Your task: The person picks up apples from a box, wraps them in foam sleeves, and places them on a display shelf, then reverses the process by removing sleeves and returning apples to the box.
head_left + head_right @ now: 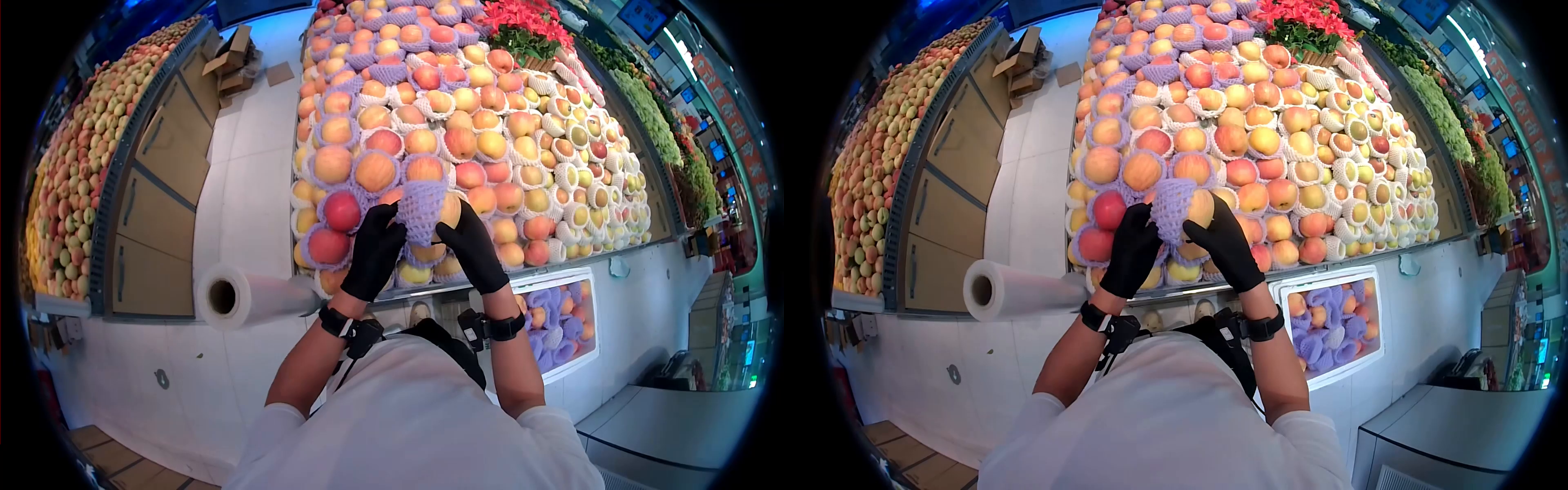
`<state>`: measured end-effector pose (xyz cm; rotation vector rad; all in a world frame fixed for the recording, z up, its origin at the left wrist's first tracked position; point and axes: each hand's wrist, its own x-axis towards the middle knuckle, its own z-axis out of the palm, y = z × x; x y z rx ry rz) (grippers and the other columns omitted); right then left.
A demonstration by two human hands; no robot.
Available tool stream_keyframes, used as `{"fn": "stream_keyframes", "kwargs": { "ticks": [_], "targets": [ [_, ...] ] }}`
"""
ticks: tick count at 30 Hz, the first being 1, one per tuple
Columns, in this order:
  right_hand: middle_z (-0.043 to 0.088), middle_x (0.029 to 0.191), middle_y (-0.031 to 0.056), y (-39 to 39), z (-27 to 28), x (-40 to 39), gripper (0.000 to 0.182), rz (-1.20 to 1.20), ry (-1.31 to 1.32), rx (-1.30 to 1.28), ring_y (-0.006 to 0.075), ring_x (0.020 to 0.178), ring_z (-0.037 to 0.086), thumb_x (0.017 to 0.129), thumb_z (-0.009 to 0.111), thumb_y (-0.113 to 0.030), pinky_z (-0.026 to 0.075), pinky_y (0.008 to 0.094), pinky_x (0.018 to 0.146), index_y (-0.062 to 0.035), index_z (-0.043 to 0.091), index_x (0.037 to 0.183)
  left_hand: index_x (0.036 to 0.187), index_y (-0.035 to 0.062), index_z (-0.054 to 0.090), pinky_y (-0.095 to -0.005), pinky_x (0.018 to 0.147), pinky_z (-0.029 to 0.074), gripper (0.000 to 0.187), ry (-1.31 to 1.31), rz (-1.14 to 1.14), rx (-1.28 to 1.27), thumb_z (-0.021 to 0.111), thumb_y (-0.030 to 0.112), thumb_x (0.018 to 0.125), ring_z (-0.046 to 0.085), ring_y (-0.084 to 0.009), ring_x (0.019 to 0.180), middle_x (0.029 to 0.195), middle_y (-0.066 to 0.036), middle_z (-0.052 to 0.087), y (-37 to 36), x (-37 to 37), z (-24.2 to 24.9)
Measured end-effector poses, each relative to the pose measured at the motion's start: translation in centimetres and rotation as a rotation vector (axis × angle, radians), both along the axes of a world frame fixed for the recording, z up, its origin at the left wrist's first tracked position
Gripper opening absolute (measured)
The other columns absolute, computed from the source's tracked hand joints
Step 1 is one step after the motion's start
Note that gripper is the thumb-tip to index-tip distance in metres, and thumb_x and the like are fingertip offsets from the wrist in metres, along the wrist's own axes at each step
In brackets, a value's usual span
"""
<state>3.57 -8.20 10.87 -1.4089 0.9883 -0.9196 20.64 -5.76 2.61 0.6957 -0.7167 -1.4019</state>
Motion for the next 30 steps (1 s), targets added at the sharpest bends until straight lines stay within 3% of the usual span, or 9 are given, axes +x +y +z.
{"fn": "stream_keyframes", "kwargs": {
  "ticks": [3, 7, 9, 10, 13, 19, 25, 28, 30],
  "targets": [
    [0.055, 0.118, 0.0114, -0.3, -1.3, -0.6, 0.063, -0.002, -0.012, -0.049, 0.0189, 0.111, 0.053, 0.081, 0.072, -0.019, 0.044, 0.0329, 0.094, 0.0014, 0.041, 0.131, 0.113, 0.006, 0.051, -0.0274, 0.086, 0.048, 0.023, -0.275, 0.035, -0.058, 0.057, 0.01, 0.091, 0.055, -0.0132, 0.104, 0.111, -0.004, 0.055, 0.1, -0.1, 0.5],
    [0.051, 0.123, 0.0138, -0.6, -2.1, -0.2, 0.071, -0.201, 0.352, -0.351, 0.024, 0.115, 0.05, 0.072, 0.08, -0.02, 0.041, 0.0355, 0.098, 0.0008, 0.043, 0.128, 0.125, 0.0042, 0.049, -0.028, 0.087, 0.048, 0.036, 0.019, -0.065, 0.091, 0.058, 0.009, 0.09, 0.055, -0.0137, 0.103, 0.115, -0.005, 0.056, 0.6, -0.6, 1.0],
    [0.049, 0.124, 0.0144, -0.3, -2.4, 0.2, 0.075, -0.204, 0.259, -0.357, 0.0256, 0.117, 0.049, 0.069, 0.082, -0.02, 0.041, 0.0363, 0.098, 0.0005, 0.042, 0.129, 0.131, 0.0025, 0.047, -0.0285, 0.088, 0.048, 0.043, 0.058, -0.068, 0.113, 0.058, 0.009, 0.09, 0.055, -0.0144, 0.104, 0.118, -0.006, 0.056, 1.0, -0.8, 1.3],
    [0.049, 0.124, 0.0148, -0.1, -2.7, 0.4, 0.077, -0.207, 0.215, -0.354, 0.0264, 0.117, 0.048, 0.067, 0.083, -0.019, 0.041, 0.0367, 0.099, 0.0003, 0.042, 0.129, 0.133, 0.0002, 0.044, -0.029, 0.089, 0.047, 0.047, -0.27, -0.012, -0.005, 0.059, 0.012, 0.091, 0.055, -0.0149, 0.107, 0.119, -0.007, 0.057, 0.7, -0.8, 0.7],
    [0.048, 0.124, 0.0148, 0.7, -3.1, 1.3, 0.079, -0.221, 0.123, -0.354, 0.0267, 0.117, 0.048, 0.066, 0.084, -0.017, 0.041, 0.0375, 0.099, -0.0002, 0.041, 0.13, 0.133, -0.0008, 0.045, -0.0289, 0.088, 0.047, 0.046, -0.472, 0.033, -0.171, 0.059, 0.01, 0.09, 0.055, -0.015, 0.106, 0.118, -0.006, 0.057, 0.8, -1.0, 1.7],
    [0.048, 0.125, 0.0128, 1.4, -2.1, 1.8, 0.08, -0.188, 0.282, -0.485, 0.0231, 0.117, 0.049, 0.068, 0.084, -0.014, 0.043, 0.0356, 0.098, -0.0005, 0.037, 0.131, 0.121, -0.001, 0.053, -0.0327, 0.083, 0.049, 0.038, -0.25, 0.109, 0.123, 0.063, 0.004, 0.085, 0.057, -0.0192, 0.099, 0.113, -0.009, 0.059, 1.3, -0.6, 1.0],
    [0.049, 0.123, 0.0133, 1.4, -3.8, 1.9, 0.078, -0.211, 0.28, -0.524, 0.0237, 0.115, 0.05, 0.068, 0.083, -0.013, 0.043, 0.0353, 0.096, -0.0006, 0.038, 0.13, 0.12, -0.0031, 0.055, -0.0376, 0.087, 0.046, 0.038, -1.216, 0.297, -0.167, 0.063, 0.01, 0.085, 0.056, -0.03, 0.102, 0.113, -0.017, 0.059, 1.4, 0.7, -2.3],
    [0.05, 0.122, 0.0138, 1.6, -2.9, 2.2, 0.078, -0.212, 0.274, -0.574, 0.0239, 0.113, 0.051, 0.067, 0.084, -0.013, 0.044, 0.0355, 0.096, -0.0006, 0.039, 0.129, 0.121, -0.0039, 0.054, -0.0427, 0.088, 0.046, 0.044, -1.205, 0.342, -0.198, 0.065, 0.009, 0.081, 0.052, -0.0381, 0.107, 0.115, -0.023, 0.056, 1.0, 0.8, -4.4],
    [0.05, 0.12, 0.0151, 1.6, -2.7, 2.3, 0.077, -0.219, 0.283, -0.628, 0.0259, 0.111, 0.052, 0.066, 0.084, -0.013, 0.044, 0.0363, 0.095, 0.0001, 0.04, 0.127, 0.124, -0.0028, 0.052, -0.0411, 0.088, 0.047, 0.044, -1.246, 0.307, -0.186, 0.064, 0.015, 0.085, 0.054, -0.0339, 0.106, 0.115, -0.019, 0.056, 1.0, 1.2, -4.2]
  ]
}}
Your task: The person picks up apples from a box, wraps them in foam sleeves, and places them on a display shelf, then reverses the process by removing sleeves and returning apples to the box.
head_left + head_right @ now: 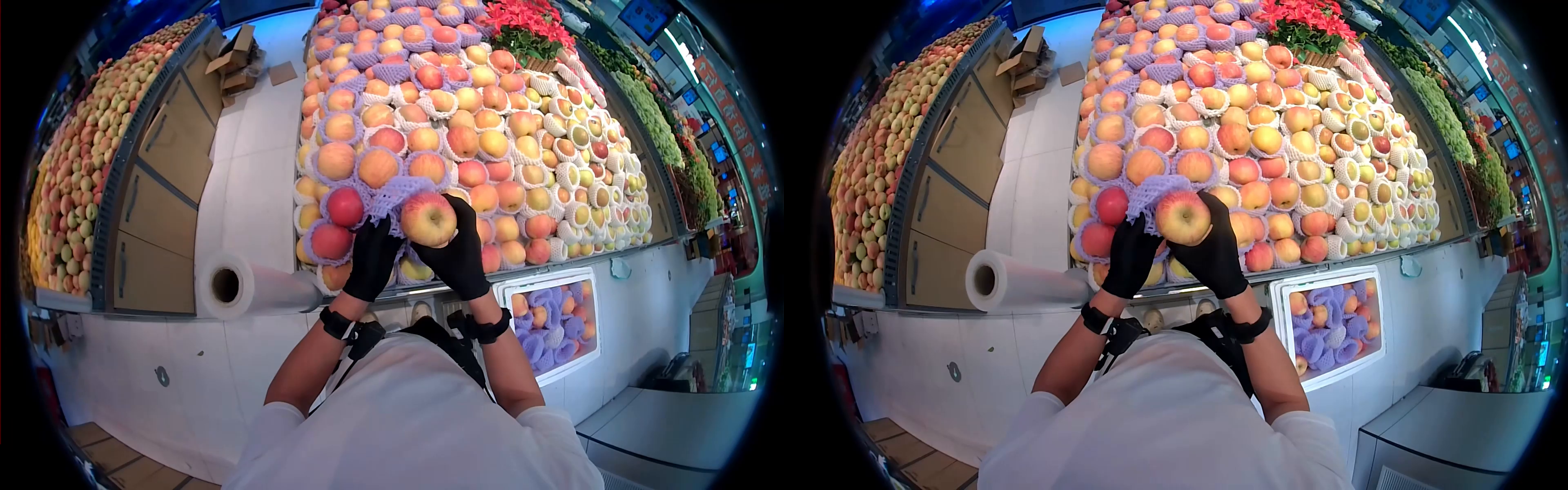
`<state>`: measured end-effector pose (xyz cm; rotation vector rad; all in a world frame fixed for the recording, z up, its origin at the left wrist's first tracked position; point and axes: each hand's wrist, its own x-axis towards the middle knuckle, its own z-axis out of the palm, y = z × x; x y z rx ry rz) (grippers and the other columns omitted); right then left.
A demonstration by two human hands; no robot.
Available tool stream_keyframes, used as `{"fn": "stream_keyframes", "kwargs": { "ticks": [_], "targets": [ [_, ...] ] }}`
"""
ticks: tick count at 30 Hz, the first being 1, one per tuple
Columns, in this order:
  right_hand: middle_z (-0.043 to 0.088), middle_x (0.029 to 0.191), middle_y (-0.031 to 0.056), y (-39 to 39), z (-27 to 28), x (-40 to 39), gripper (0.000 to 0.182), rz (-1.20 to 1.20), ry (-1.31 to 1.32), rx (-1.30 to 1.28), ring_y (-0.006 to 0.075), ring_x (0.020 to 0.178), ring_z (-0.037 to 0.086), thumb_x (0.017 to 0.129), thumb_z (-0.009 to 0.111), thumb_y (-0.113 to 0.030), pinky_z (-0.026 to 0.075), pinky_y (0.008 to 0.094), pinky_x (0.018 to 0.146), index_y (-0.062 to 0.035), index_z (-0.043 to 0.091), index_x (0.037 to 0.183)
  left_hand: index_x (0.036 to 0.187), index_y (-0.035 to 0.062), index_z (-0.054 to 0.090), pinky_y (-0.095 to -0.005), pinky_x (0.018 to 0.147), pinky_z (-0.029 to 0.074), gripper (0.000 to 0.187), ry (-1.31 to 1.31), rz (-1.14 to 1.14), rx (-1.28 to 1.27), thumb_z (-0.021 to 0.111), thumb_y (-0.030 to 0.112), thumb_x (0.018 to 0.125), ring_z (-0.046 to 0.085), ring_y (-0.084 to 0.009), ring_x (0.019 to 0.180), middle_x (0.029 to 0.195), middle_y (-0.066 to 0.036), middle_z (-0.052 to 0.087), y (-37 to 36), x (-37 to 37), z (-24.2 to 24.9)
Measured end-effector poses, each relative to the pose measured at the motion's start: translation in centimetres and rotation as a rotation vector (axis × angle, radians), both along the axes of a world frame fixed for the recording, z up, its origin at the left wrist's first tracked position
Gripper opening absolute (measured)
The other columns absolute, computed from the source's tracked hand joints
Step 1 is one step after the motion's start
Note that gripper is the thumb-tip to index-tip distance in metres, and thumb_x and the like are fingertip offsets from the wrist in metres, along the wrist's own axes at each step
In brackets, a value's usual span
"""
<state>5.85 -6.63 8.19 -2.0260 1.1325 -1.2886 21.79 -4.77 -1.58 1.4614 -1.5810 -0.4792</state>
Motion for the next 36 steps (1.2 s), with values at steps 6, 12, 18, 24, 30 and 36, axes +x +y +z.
{"fn": "stream_keyframes", "kwargs": {
  "ticks": [6, 12, 18, 24, 30, 36],
  "targets": [
    [0.051, 0.116, 0.0173, -0.1, 0.8, -0.5, 0.073, -0.065, 0.062, -0.113, 0.0304, 0.108, 0.053, 0.065, 0.084, -0.011, 0.044, 0.0378, 0.093, 0.0013, 0.042, 0.124, 0.123, -0.0001, 0.049, -0.0305, 0.075, 0.051, 0.035, 1.163, -0.072, 0.146, 0.055, 0.02, 0.095, 0.06, -0.0208, 0.095, 0.109, -0.011, 0.06, 0.3, -0.2, 4.2],
    [0.051, 0.115, 0.0167, -0.6, 1.0, -1.3, 0.072, -0.082, 0.064, -0.144, 0.0304, 0.108, 0.053, 0.065, 0.083, -0.01, 0.044, 0.0369, 0.094, 0.0007, 0.042, 0.123, 0.125, 0.0034, 0.05, -0.029, 0.071, 0.052, 0.038, 1.194, -0.046, 0.25, 0.047, 0.032, 0.1, 0.06, -0.0148, 0.094, 0.109, -0.006, 0.059, 0.7, 1.0, 3.0],
    [0.052, 0.117, 0.014, 0.0, 1.2, -1.5, 0.075, -0.109, 0.0, -0.053, 0.0256, 0.109, 0.054, 0.064, 0.084, -0.013, 0.045, 0.0362, 0.092, -0.0012, 0.043, 0.126, 0.118, 0.0046, 0.052, -0.0272, 0.069, 0.051, 0.03, 1.174, -0.017, 0.232, 0.055, 0.024, 0.095, 0.06, -0.014, 0.092, 0.106, -0.004, 0.058, 1.8, 1.2, 3.8],
    [0.053, 0.122, 0.0141, -0.7, 0.3, -3.1, 0.076, -0.139, -0.18, 0.105, 0.0233, 0.113, 0.053, 0.067, 0.08, -0.011, 0.045, 0.0359, 0.096, -0.0003, 0.041, 0.131, 0.117, 0.005, 0.052, -0.027, 0.068, 0.051, 0.029, 1.109, -0.002, 0.205, 0.059, 0.019, 0.092, 0.059, -0.0132, 0.09, 0.103, -0.004, 0.057, 2.4, 1.8, 3.1],
    [0.065, 0.104, 0.0061, -0.6, 1.5, -4.9, 0.057, -0.038, 0.015, 0.149, 0.0165, 0.097, 0.062, 0.074, 0.075, -0.012, 0.05, 0.031, 0.084, -0.0012, 0.05, 0.123, 0.114, 0.0043, 0.052, -0.0268, 0.069, 0.05, 0.026, 1.054, -0.012, 0.169, 0.058, 0.018, 0.093, 0.059, -0.0131, 0.087, 0.101, -0.004, 0.056, 2.8, 1.8, 2.4],
    [0.068, 0.101, 0.003, 0.7, 4.3, -3.4, 0.046, -0.207, 0.216, 0.057, 0.014, 0.096, 0.064, 0.077, 0.072, -0.016, 0.048, 0.0281, 0.082, -0.0089, 0.055, 0.12, 0.117, 0.0036, 0.052, -0.0267, 0.068, 0.05, 0.028, 1.126, -0.013, 0.253, 0.056, 0.02, 0.094, 0.058, -0.0125, 0.086, 0.102, -0.004, 0.057, 2.8, 2.0, 2.2]
  ]
}}
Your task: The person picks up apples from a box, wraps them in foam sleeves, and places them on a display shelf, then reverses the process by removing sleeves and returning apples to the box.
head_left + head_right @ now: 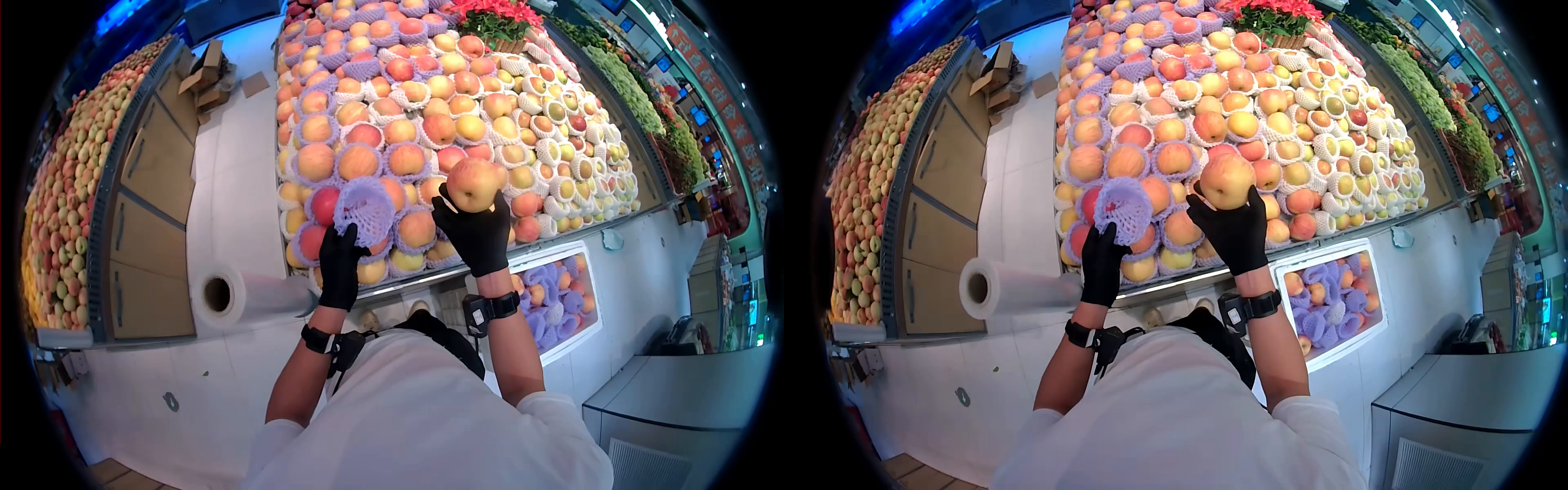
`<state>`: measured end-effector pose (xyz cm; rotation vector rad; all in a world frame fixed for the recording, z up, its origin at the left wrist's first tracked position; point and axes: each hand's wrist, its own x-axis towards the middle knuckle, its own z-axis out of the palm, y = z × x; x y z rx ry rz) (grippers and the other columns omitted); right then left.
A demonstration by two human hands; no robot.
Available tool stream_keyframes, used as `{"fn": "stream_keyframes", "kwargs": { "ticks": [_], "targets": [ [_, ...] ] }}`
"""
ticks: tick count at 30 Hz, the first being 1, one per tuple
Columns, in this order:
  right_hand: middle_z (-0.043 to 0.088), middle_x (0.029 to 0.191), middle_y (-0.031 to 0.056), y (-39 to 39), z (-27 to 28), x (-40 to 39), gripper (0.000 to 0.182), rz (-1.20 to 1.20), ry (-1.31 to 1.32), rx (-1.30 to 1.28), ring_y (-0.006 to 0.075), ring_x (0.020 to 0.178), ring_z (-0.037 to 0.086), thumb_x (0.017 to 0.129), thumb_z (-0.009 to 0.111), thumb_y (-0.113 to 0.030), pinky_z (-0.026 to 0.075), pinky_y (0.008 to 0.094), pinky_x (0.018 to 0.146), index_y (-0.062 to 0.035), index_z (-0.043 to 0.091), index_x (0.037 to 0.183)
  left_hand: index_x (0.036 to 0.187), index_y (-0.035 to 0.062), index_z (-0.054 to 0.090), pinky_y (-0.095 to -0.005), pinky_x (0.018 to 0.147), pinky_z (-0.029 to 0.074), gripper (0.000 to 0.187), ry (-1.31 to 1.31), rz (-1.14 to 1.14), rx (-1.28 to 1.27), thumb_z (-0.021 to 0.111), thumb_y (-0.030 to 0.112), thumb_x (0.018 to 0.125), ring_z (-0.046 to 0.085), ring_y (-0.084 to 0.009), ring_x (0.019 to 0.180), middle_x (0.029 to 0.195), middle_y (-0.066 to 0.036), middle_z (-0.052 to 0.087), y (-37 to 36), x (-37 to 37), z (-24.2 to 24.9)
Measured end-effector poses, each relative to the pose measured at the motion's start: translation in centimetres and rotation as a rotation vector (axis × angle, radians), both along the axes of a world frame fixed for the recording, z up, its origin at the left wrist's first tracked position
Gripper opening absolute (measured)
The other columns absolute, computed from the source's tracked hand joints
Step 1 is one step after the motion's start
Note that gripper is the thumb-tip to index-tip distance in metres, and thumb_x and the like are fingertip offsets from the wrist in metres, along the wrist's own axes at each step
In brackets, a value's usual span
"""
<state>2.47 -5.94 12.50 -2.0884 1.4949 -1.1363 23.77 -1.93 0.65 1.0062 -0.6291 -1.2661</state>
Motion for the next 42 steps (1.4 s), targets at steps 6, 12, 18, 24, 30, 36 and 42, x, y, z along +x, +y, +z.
{"fn": "stream_keyframes", "kwargs": {
  "ticks": [6, 12, 18, 24, 30, 36, 42],
  "targets": [
    [0.065, 0.113, -0.0001, -0.3, -1.1, -1.4, 0.037, -0.019, 0.403, -0.269, 0.0128, 0.104, 0.061, 0.084, 0.063, -0.022, 0.044, 0.0324, 0.088, -0.0153, 0.056, 0.119, 0.117, 0.0028, 0.052, -0.0266, 0.069, 0.05, 0.028, -0.035, -0.028, -0.008, 0.054, 0.021, 0.095, 0.058, -0.0124, 0.085, 0.102, -0.004, 0.057, -0.1, -0.2, -0.1],
    [0.066, 0.088, 0.0037, 0.4, 1.5, -0.3, 0.027, -0.103, 0.111, -0.17, 0.0188, 0.079, 0.062, 0.075, 0.074, -0.025, 0.048, 0.0335, 0.07, -0.0127, 0.067, 0.098, 0.118, 0.0042, 0.051, -0.027, 0.067, 0.05, 0.032, -0.046, -0.027, -0.014, 0.06, 0.022, 0.093, 0.058, -0.0125, 0.084, 0.099, -0.004, 0.057, 0.0, -0.7, 0.7],
    [0.067, 0.091, 0.0056, 0.8, -1.6, -4.2, 0.028, -0.11, 0.283, 0.128, 0.02, 0.079, 0.063, 0.078, 0.074, -0.025, 0.047, 0.0329, 0.065, -0.0127, 0.068, 0.103, 0.12, 0.0018, 0.05, -0.0275, 0.069, 0.051, 0.03, -0.274, -0.032, -0.064, 0.056, 0.016, 0.094, 0.058, -0.0143, 0.087, 0.104, -0.006, 0.056, -0.3, -0.8, 0.3],
    [0.059, 0.118, 0.008, 1.0, -6.1, -9.5, 0.059, -0.005, -0.726, 0.326, 0.0193, 0.109, 0.057, 0.077, 0.072, -0.008, 0.046, 0.033, 0.096, 0.0001, 0.047, 0.129, 0.116, -0.0034, 0.05, -0.0293, 0.07, 0.052, 0.025, -0.211, -0.06, -0.044, 0.052, 0.007, 0.093, 0.058, -0.0174, 0.092, 0.106, -0.009, 0.052, -0.8, -1.5, 1.8],
    [0.054, 0.122, 0.0111, 2.8, -6.1, -11.9, 0.08, -0.231, -0.212, 0.093, 0.0227, 0.112, 0.054, 0.061, 0.085, -0.017, 0.045, 0.0345, 0.095, -0.001, 0.045, 0.128, 0.112, -0.0051, 0.049, -0.031, 0.071, 0.053, 0.023, -0.348, -0.156, -0.065, 0.052, 0.005, 0.091, 0.058, -0.0196, 0.093, 0.111, -0.011, 0.048, -1.6, -2.1, -0.1],
    [0.056, 0.118, 0.0108, 3.3, -7.5, -14.6, 0.07, -0.231, -0.328, 0.059, 0.0244, 0.112, 0.054, 0.064, 0.081, -0.014, 0.043, 0.0355, 0.097, -0.0033, 0.048, 0.124, 0.116, -0.0001, 0.046, -0.0304, 0.071, 0.051, 0.026, -0.576, -0.187, -0.157, 0.053, 0.01, 0.094, 0.057, -0.0181, 0.094, 0.108, -0.009, 0.052, -2.2, -3.4, 0.1],
    [0.056, 0.116, 0.0095, 3.6, -8.7, -18.6, 0.067, -0.239, -0.417, 0.101, 0.0214, 0.11, 0.055, 0.066, 0.081, -0.012, 0.045, 0.0339, 0.094, -0.0031, 0.047, 0.123, 0.116, 0.0024, 0.048, -0.0295, 0.073, 0.048, 0.024, -0.089, -0.172, 0.011, 0.052, 0.016, 0.096, 0.056, -0.0163, 0.092, 0.104, -0.006, 0.054, -2.9, -7.2, 3.6]
  ]
}}
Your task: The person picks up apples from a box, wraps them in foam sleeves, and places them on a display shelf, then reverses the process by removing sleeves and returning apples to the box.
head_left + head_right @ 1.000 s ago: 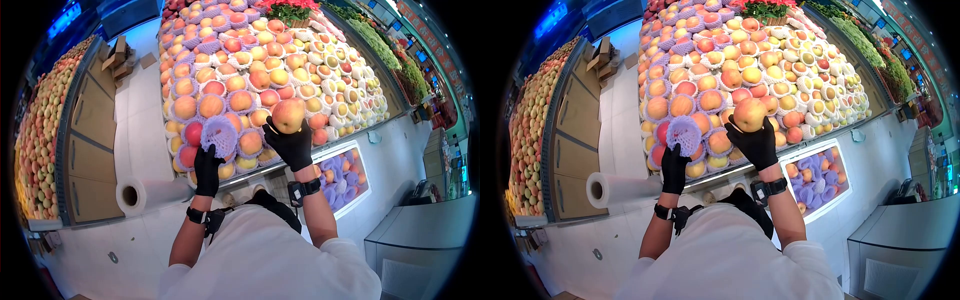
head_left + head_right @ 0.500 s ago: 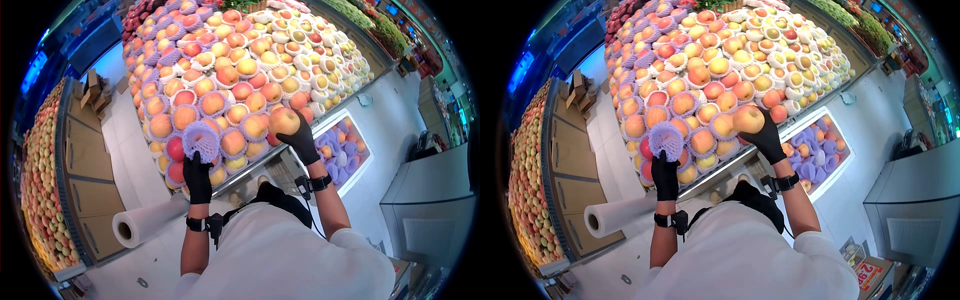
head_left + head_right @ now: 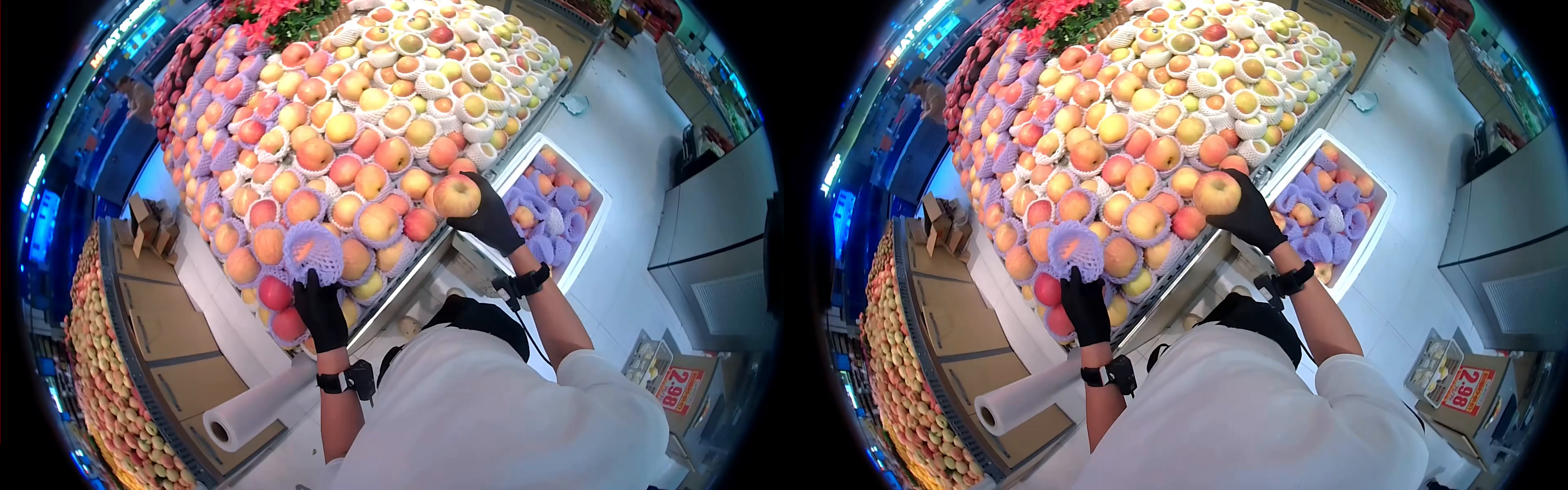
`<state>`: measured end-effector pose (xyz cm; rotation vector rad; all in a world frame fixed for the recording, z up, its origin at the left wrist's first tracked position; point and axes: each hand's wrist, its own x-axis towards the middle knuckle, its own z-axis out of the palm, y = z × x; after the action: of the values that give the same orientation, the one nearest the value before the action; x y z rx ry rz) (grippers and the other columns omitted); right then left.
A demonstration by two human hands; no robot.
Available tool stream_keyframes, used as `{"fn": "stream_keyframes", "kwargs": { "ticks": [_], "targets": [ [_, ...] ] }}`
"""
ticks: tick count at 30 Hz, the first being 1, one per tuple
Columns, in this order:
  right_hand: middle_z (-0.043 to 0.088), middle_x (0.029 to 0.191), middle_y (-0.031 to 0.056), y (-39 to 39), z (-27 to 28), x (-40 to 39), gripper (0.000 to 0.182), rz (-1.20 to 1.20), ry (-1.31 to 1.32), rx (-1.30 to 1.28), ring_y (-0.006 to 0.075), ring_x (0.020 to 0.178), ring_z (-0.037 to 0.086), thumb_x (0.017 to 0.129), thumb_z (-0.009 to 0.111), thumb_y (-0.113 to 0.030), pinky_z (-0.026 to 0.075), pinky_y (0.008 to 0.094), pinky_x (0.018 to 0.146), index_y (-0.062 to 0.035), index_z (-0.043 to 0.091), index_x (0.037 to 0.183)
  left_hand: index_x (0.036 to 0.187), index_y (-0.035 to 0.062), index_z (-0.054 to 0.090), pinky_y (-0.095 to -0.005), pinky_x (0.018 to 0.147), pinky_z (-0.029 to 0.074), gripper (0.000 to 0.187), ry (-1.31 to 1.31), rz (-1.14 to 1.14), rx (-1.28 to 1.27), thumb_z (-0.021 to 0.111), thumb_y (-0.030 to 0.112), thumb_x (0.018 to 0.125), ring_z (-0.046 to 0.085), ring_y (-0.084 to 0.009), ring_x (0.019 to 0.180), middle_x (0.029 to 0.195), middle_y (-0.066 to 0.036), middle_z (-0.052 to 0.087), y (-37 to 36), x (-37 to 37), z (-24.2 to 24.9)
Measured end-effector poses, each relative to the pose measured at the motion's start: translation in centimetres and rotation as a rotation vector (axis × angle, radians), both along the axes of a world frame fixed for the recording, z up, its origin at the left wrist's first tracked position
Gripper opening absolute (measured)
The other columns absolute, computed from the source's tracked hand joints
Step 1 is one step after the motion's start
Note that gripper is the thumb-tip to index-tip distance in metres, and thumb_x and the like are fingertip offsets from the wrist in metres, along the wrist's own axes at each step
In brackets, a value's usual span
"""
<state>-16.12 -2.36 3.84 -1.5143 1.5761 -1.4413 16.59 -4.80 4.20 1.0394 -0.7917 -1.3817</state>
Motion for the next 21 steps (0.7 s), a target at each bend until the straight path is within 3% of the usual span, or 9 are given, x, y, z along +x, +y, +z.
{"fn": "stream_keyframes", "kwargs": {
  "ticks": [5, 6, 9, 10, 13, 14, 17, 19, 21],
  "targets": [
    [0.056, 0.116, 0.0091, 1.7, -2.8, -4.5, 0.067, -0.081, -0.022, 0.049, 0.0197, 0.109, 0.054, 0.066, 0.081, -0.012, 0.045, 0.0333, 0.094, -0.0034, 0.047, 0.123, 0.113, 0.0032, 0.05, -0.0274, 0.07, 0.046, 0.021, -0.023, -0.032, -0.012, 0.052, 0.017, 0.097, 0.054, -0.0144, 0.089, 0.101, -0.006, 0.054, -0.4, -2.5, 0.1],
    [0.056, 0.116, 0.0091, 2.0, -2.9, -5.6, 0.068, -0.063, -0.003, 0.109, 0.0204, 0.109, 0.055, 0.066, 0.081, -0.014, 0.045, 0.0342, 0.094, -0.0037, 0.047, 0.123, 0.113, 0.0019, 0.051, -0.0273, 0.069, 0.046, 0.021, -0.313, -0.058, -0.149, 0.051, 0.016, 0.097, 0.054, -0.0149, 0.087, 0.099, -0.006, 0.054, -0.5, -2.9, -0.2],
    [0.056, 0.116, 0.0099, 4.1, -3.5, -8.2, 0.07, -0.14, -0.061, 0.059, 0.0214, 0.108, 0.055, 0.064, 0.082, -0.014, 0.045, 0.0342, 0.096, -0.0033, 0.046, 0.123, 0.114, 0.0004, 0.05, -0.0286, 0.071, 0.047, 0.021, -0.083, -0.055, 0.06, 0.051, 0.01, 0.095, 0.054, -0.016, 0.088, 0.102, -0.007, 0.053, -0.9, -4.0, -0.3],
    [0.056, 0.116, 0.0098, 4.8, -4.1, -9.4, 0.068, -0.199, 0.029, 0.088, 0.0214, 0.107, 0.056, 0.064, 0.082, -0.017, 0.045, 0.0341, 0.095, -0.003, 0.048, 0.121, 0.112, -0.0009, 0.049, -0.0294, 0.071, 0.048, 0.02, -0.217, -0.074, -0.004, 0.051, 0.009, 0.095, 0.055, -0.017, 0.09, 0.102, -0.008, 0.053, -0.8, -4.8, 0.0],
    [0.056, 0.116, 0.0106, 7.2, -4.9, -12.5, 0.07, -0.291, -0.078, 0.225, 0.0213, 0.109, 0.055, 0.063, 0.083, -0.021, 0.045, 0.0338, 0.095, -0.0031, 0.049, 0.121, 0.112, -0.0017, 0.048, -0.0295, 0.073, 0.048, 0.02, -0.138, -0.117, 0.015, 0.051, 0.008, 0.095, 0.055, -0.0175, 0.093, 0.104, -0.008, 0.053, -1.0, -6.4, -0.5],
    [0.056, 0.117, 0.0114, 8.0, -6.3, -13.8, 0.074, -0.31, -0.115, 0.228, 0.0226, 0.109, 0.055, 0.06, 0.084, -0.024, 0.045, 0.0343, 0.095, -0.003, 0.049, 0.121, 0.113, -0.0021, 0.046, -0.0295, 0.073, 0.048, 0.022, -0.315, -0.167, -0.068, 0.051, 0.008, 0.095, 0.055, -0.0176, 0.092, 0.105, -0.008, 0.053, -1.1, -6.5, -1.4],
    [0.057, 0.115, 0.0115, 10.5, -9.7, -16.7, 0.074, -0.413, -0.035, 0.224, 0.0242, 0.108, 0.056, 0.059, 0.084, -0.024, 0.045, 0.0348, 0.095, -0.003, 0.049, 0.121, 0.111, -0.0028, 0.048, -0.0296, 0.073, 0.047, 0.02, -0.147, -0.15, 0.069, 0.052, 0.005, 0.094, 0.054, -0.0183, 0.09, 0.104, -0.007, 0.052, -0.7, -9.0, -0.4],
    [0.058, 0.114, 0.0114, 12.5, -10.3, -17.7, 0.073, -0.465, -0.068, 0.261, 0.0254, 0.108, 0.056, 0.059, 0.084, -0.024, 0.045, 0.0356, 0.095, -0.0032, 0.05, 0.121, 0.107, -0.004, 0.051, -0.029, 0.07, 0.045, 0.019, -0.605, -0.224, -0.162, 0.053, -0.003, 0.088, 0.052, -0.0197, 0.085, 0.097, -0.008, 0.051, -0.3, -10.2, -0.7],
    [0.058, 0.114, 0.0116, 14.4, -11.0, -18.9, 0.072, -0.497, -0.078, 0.348, 0.0255, 0.108, 0.057, 0.059, 0.084, -0.024, 0.045, 0.0357, 0.095, -0.0034, 0.05, 0.12, 0.105, -0.005, 0.052, -0.029, 0.069, 0.045, 0.022, -0.306, -0.186, -0.017, 0.053, -0.009, 0.084, 0.052, -0.0213, 0.083, 0.094, -0.009, 0.05, 0.2, -12.1, -0.6]
  ]
}}
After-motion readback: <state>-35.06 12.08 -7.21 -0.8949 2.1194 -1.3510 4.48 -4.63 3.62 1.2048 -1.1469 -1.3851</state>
